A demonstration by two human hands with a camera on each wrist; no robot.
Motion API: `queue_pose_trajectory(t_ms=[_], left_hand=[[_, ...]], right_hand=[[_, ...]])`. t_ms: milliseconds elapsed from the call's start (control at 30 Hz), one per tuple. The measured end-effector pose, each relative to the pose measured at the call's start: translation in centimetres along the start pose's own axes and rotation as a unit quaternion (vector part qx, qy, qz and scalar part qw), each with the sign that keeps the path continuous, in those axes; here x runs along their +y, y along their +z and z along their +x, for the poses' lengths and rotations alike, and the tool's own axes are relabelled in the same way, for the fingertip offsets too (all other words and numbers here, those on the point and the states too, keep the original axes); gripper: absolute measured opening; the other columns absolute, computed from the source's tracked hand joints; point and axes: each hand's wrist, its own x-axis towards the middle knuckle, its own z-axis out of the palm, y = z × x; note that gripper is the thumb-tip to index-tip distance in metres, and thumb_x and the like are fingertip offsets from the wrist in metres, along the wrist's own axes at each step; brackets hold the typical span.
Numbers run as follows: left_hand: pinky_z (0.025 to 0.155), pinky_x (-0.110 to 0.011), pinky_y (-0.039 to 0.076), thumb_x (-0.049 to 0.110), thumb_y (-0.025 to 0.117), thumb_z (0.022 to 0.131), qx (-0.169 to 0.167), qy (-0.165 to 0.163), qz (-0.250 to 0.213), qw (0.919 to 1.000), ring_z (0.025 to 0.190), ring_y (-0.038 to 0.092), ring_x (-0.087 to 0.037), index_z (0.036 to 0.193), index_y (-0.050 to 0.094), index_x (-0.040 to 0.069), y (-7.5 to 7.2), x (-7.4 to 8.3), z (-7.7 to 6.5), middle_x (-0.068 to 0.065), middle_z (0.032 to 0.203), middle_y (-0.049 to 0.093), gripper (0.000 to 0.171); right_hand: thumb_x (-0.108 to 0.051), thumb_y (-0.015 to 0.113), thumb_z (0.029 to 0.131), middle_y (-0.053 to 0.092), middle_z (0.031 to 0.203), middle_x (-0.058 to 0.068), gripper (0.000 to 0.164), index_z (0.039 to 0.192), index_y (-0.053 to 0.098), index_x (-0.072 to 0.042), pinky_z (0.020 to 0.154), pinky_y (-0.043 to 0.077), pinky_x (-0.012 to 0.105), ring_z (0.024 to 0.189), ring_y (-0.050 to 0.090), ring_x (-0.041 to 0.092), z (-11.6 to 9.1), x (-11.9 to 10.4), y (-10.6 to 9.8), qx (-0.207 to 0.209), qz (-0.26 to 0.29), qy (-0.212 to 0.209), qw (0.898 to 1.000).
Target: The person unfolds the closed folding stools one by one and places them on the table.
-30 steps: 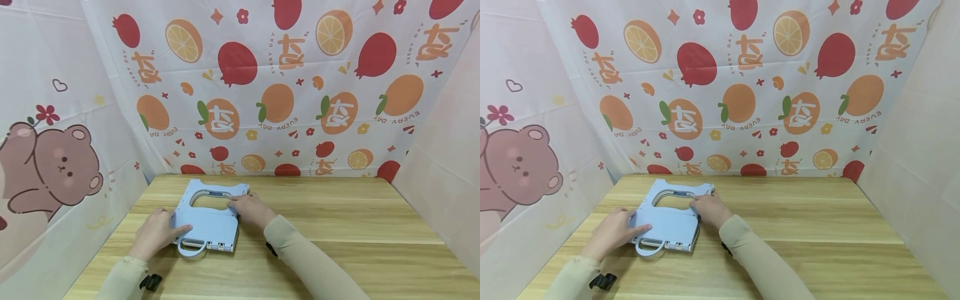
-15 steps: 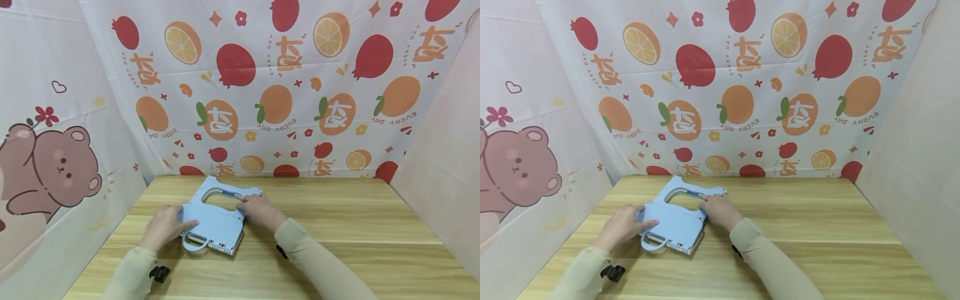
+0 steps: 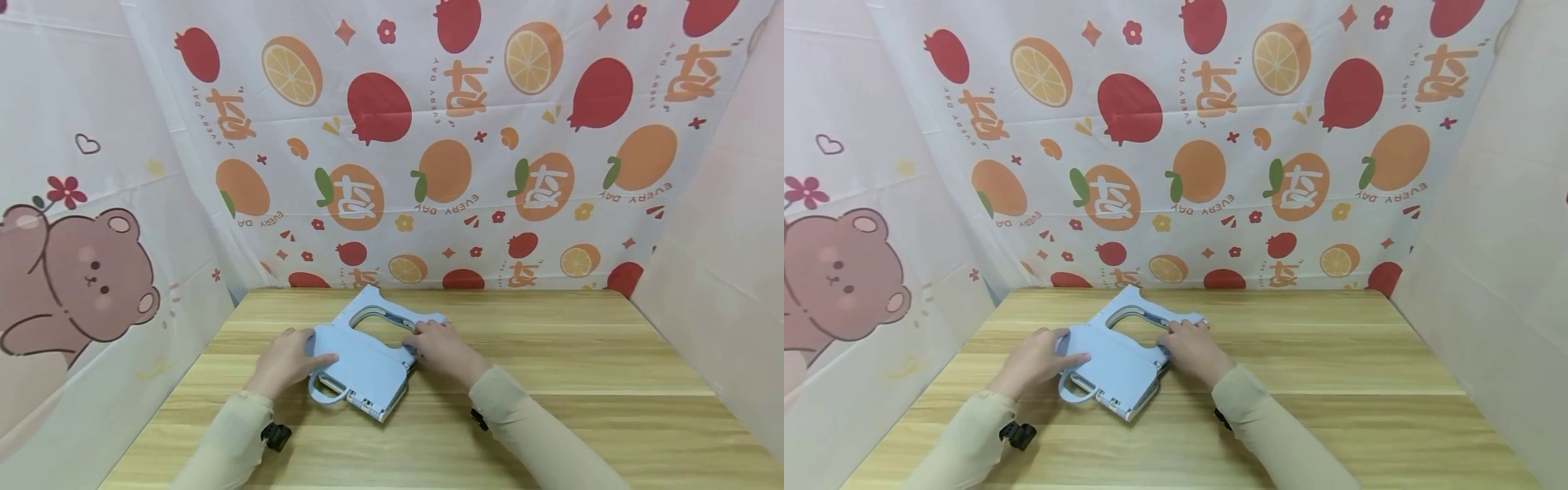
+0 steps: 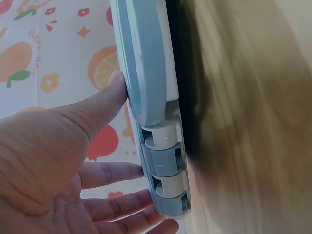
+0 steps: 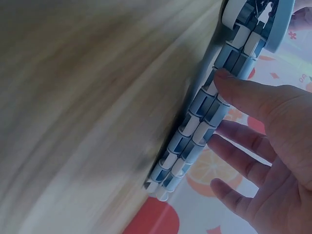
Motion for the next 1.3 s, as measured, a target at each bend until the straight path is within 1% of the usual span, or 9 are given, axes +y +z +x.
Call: queue_pose_trajectory(t_ms=[133,233,500,667,767,967,1100,1233,1300], left_hand=[[0.110,-0.066,0.050,0.055,0.082,0.091,0.000,0.012,-0.003,0.9999,0.132,0.060,-0.051,0.148,0.057,-0.009,0.4,0.6,0.7,-0.035,0.143,0.062,0.089],[0.111,-0.065,0.049,0.054,0.083,0.091,-0.003,0.016,-0.002,0.9999,0.133,0.059,-0.051,0.149,0.056,-0.008,0.7,1.2,1.2,-0.034,0.144,0.061,0.089],[0.111,-0.062,0.051,0.052,0.085,0.089,-0.005,0.026,-0.016,0.9995,0.130,0.062,-0.047,0.147,0.058,-0.008,1.4,2.7,2.0,-0.032,0.142,0.063,0.088],[0.111,-0.061,0.052,0.053,0.085,0.090,-0.007,0.032,-0.025,0.9992,0.130,0.062,-0.046,0.147,0.058,-0.008,1.8,3.4,2.5,-0.031,0.141,0.064,0.088],[0.109,-0.060,0.052,0.053,0.084,0.090,-0.007,0.033,-0.027,0.9991,0.130,0.063,-0.045,0.147,0.058,-0.007,1.9,4.0,2.7,-0.030,0.140,0.065,0.087],[0.107,-0.059,0.054,0.053,0.085,0.090,-0.009,0.039,-0.030,0.9988,0.125,0.065,-0.041,0.146,0.060,-0.006,2.5,5.1,3.6,-0.027,0.137,0.068,0.085],[0.104,-0.057,0.056,0.052,0.086,0.089,-0.004,0.045,-0.036,0.9983,0.120,0.067,-0.038,0.143,0.062,-0.006,3.0,5.9,4.0,-0.026,0.135,0.069,0.083],[0.093,-0.051,0.060,0.050,0.086,0.089,-0.002,0.048,-0.040,0.9980,0.103,0.068,-0.031,0.136,0.066,-0.006,3.6,6.7,4.3,-0.022,0.123,0.074,0.076],[0.088,-0.047,0.060,0.050,0.086,0.089,-0.002,0.048,-0.040,0.9980,0.095,0.065,-0.027,0.134,0.067,-0.005,4.0,7.2,4.5,-0.020,0.118,0.075,0.074]], right_hand=[[-0.021,0.077,0.101,0.070,0.118,0.003,0.033,0.133,0.077,-0.026,0.091,0.050,0.041,0.104,0.061,0.022,-1.0,0.7,0.1,0.004,0.007,0.008,1.000],[-0.023,0.082,0.097,0.070,0.118,0.004,0.037,0.134,0.077,-0.026,0.088,0.049,0.040,0.103,0.059,0.022,-1.8,1.1,0.1,0.001,0.017,0.017,1.000],[-0.026,0.088,0.092,0.067,0.113,0.003,0.037,0.127,0.079,-0.023,0.086,0.051,0.045,0.102,0.060,0.022,-4.0,1.7,0.2,0.023,0.018,0.027,0.999],[-0.028,0.088,0.091,0.066,0.110,0.004,0.037,0.126,0.079,-0.020,0.083,0.052,0.046,0.100,0.059,0.023,-5.7,1.8,0.2,0.038,0.028,0.033,0.998],[-0.029,0.088,0.091,0.066,0.109,0.003,0.036,0.125,0.079,-0.020,0.084,0.052,0.046,0.099,0.058,0.022,-6.5,1.9,0.2,0.047,0.026,0.032,0.998],[-0.032,0.090,0.089,0.064,0.102,0.000,0.033,0.117,0.080,-0.018,0.083,0.053,0.043,0.092,0.054,0.016,-8.1,2.0,-0.2,0.053,0.020,0.034,0.998],[-0.036,0.092,0.086,0.063,0.100,-0.001,0.034,0.112,0.081,-0.017,0.087,0.054,0.045,0.090,0.053,0.016,-9.0,2.1,-0.5,0.051,0.018,0.044,0.998],[-0.037,0.094,0.082,0.063,0.098,-0.001,0.036,0.108,0.081,-0.016,0.085,0.053,0.044,0.087,0.054,0.015,-9.9,2.1,-0.9,0.045,0.018,0.046,0.998],[-0.038,0.095,0.080,0.062,0.096,-0.002,0.036,0.105,0.081,-0.016,0.080,0.051,0.041,0.084,0.052,0.013,-10.3,2.1,-1.1,0.041,0.018,0.049,0.998]])
